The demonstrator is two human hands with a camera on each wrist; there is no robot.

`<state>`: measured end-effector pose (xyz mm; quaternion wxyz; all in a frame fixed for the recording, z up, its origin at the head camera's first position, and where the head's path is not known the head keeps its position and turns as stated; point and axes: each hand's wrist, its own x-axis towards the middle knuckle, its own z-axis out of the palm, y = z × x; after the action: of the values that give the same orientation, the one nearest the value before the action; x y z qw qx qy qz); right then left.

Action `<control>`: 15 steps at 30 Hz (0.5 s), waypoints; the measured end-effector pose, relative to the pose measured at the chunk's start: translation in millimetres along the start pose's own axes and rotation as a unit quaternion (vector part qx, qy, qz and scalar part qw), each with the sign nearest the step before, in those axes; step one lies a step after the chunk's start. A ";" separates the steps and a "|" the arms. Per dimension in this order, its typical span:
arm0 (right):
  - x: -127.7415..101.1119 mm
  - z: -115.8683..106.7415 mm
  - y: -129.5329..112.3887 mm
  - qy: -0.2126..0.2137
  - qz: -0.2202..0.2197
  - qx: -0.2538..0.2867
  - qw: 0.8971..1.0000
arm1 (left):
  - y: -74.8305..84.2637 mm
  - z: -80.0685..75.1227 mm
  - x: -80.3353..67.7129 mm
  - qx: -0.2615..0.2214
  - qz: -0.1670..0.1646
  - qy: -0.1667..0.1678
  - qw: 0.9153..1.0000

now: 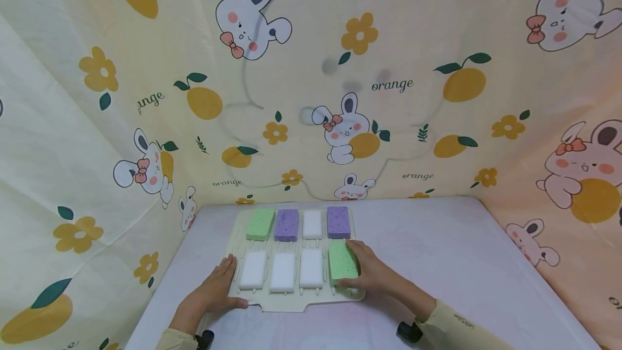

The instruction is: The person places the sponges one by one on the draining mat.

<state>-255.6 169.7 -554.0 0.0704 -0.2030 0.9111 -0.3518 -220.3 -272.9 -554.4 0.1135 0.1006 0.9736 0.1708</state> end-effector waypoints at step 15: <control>-2.1 2.7 -3.1 -0.003 0.006 -0.006 1.000 | 1.1 -3.3 -1.5 -0.001 0.002 -0.001 1.000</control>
<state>-252.0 166.9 -554.0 0.0741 -0.1992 0.9140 -0.3457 -219.5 -273.2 -550.7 0.1147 0.1031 0.9729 0.1724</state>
